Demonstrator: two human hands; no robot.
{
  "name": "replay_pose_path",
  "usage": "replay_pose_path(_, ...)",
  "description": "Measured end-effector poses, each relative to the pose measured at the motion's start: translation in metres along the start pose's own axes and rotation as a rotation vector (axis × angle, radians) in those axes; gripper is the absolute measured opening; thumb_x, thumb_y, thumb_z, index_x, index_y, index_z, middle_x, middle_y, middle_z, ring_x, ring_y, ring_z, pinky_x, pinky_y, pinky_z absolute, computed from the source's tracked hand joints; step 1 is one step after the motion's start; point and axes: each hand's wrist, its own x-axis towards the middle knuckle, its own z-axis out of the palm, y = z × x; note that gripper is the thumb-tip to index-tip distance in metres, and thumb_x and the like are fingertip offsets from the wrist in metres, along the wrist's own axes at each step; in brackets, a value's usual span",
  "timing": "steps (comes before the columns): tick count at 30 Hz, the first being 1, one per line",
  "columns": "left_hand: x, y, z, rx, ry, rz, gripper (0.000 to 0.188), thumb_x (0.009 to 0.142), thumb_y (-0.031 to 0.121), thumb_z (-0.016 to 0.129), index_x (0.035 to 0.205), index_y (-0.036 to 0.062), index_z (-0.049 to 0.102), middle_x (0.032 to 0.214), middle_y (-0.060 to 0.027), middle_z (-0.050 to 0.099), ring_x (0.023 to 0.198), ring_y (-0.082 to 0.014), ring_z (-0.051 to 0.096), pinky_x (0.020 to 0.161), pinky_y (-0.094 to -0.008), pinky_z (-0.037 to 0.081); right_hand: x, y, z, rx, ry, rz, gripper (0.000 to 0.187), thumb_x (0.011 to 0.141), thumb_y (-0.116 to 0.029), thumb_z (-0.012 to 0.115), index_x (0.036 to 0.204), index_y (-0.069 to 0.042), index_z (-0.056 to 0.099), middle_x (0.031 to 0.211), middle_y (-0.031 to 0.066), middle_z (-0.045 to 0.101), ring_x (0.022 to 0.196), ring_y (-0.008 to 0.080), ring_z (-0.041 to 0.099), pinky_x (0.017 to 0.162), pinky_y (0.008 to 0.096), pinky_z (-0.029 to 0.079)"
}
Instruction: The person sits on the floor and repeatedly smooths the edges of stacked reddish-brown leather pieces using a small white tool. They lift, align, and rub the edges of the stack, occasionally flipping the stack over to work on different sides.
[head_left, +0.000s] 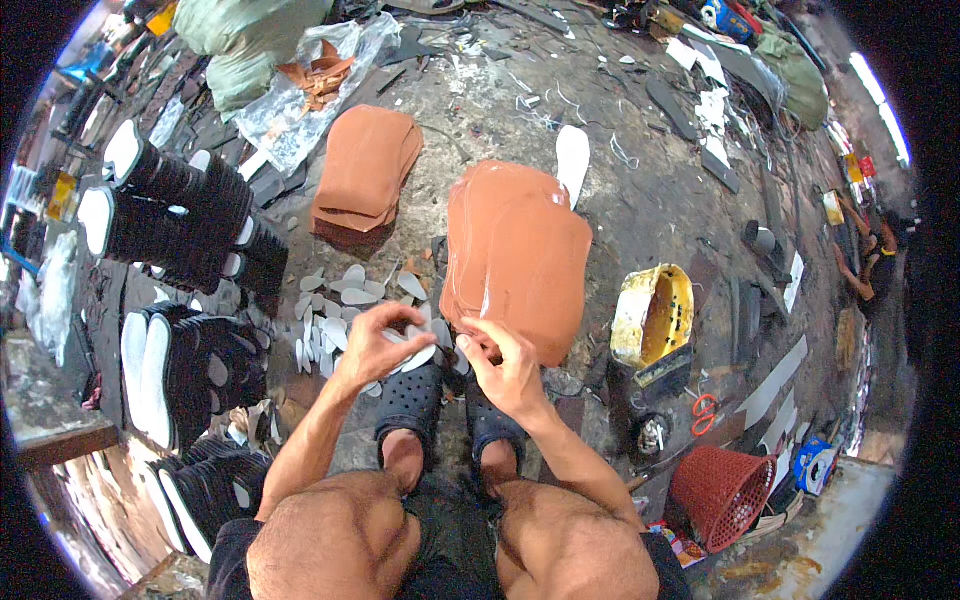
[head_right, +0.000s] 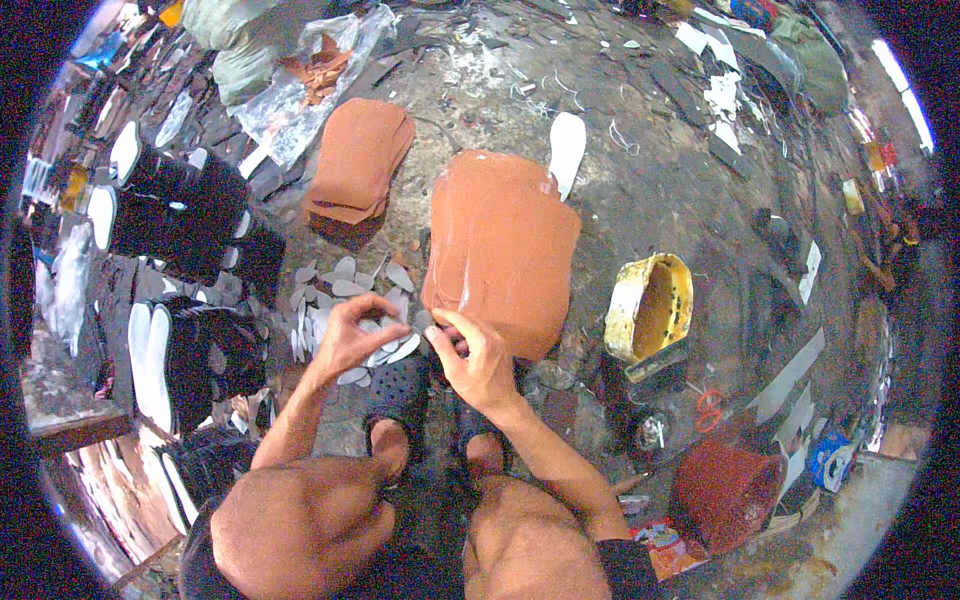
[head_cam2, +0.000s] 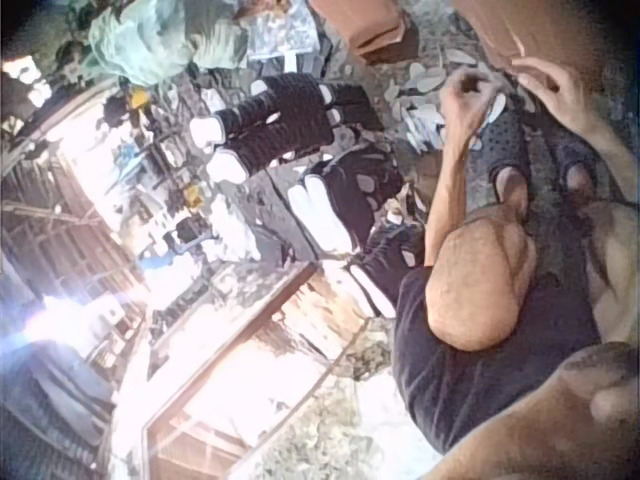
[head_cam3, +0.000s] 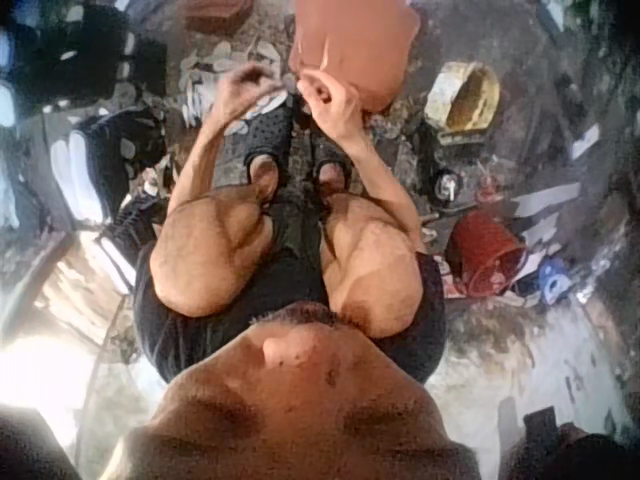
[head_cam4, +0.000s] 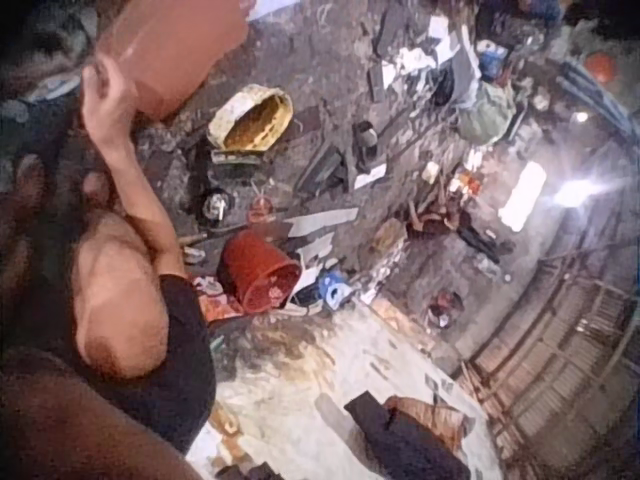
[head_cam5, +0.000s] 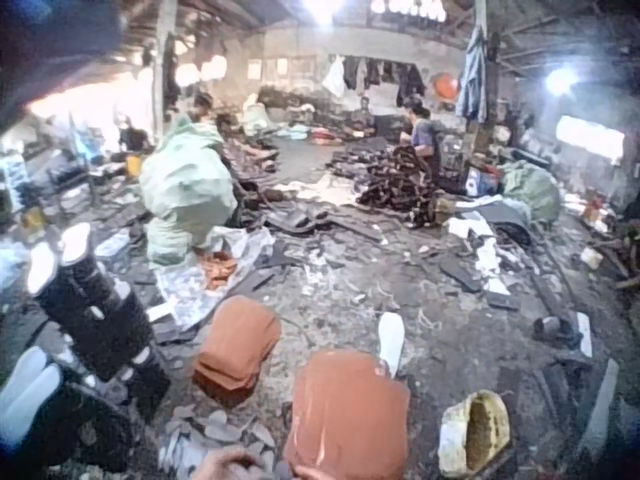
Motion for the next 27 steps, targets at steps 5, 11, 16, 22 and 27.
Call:
replay_pose_path(5,0.01,0.025,0.008,-0.513,-0.066,-0.364,0.03,0.088,0.007,0.075,0.117,-0.0024,0.072,0.098,-0.0069,0.074,0.087,-0.0141,0.068,0.081,-0.0294,0.055,-0.003,0.036,-0.042,-0.793,-0.271,-0.219,0.063,0.075,-0.028,0.083,0.133,-0.017,0.06,0.146,0.0081,0.048,0.143,0.0298,0.038,0.119,0.0528,0.027)
replay_pose_path(11,0.062,0.041,0.079,-0.663,-0.078,-0.283,0.033,0.091,0.013,0.075,0.119,-0.0038,0.071,0.102,-0.0108,0.075,0.081,-0.014,0.07,0.074,-0.0265,0.059,0.043,0.02,-0.128,-0.148,0.308,-0.005,0.027,0.099,-0.015,0.061,0.121,0.0,0.067,0.111,0.0174,0.073,0.101,0.0382,0.07,0.089,0.0405,0.056)
replay_pose_path(16,0.065,0.014,0.096,0.359,0.233,0.227,0.025,0.085,0.025,0.077,0.107,0.0126,0.077,0.097,-0.0099,0.066,0.088,-0.0266,0.064,0.077,-0.0414,0.048,0.051,-0.033,-0.117,-0.627,0.238,-0.529,0.038,0.09,-0.009,0.065,0.128,-0.005,0.064,0.125,0.0125,0.069,0.114,0.0309,0.067,0.096,0.0424,0.053)
replay_pose_path(22,0.064,-0.006,0.108,0.492,0.146,0.437,0.026,0.08,0.029,0.075,0.101,0.015,0.073,0.108,-0.0092,0.059,0.098,-0.032,0.053,0.083,-0.0452,0.04,0.032,0.059,-0.042,-0.759,0.086,-0.429,0.033,0.087,-0.015,0.071,0.12,-0.008,0.068,0.121,0.0098,0.07,0.113,0.0288,0.066,0.094,0.0405,0.053)
replay_pose_path(27,0.07,-0.015,0.091,0.494,0.058,0.47,0.036,0.083,0.028,0.071,0.119,0.0228,0.073,0.105,-0.0099,0.059,0.097,-0.032,0.052,0.083,-0.0458,0.041,0.052,0.044,-0.045,-0.554,0.047,-0.185,0.024,0.095,-0.02,0.063,0.114,-0.008,0.071,0.108,0.013,0.073,0.097,0.0322,0.071,0.083,0.042,0.056)
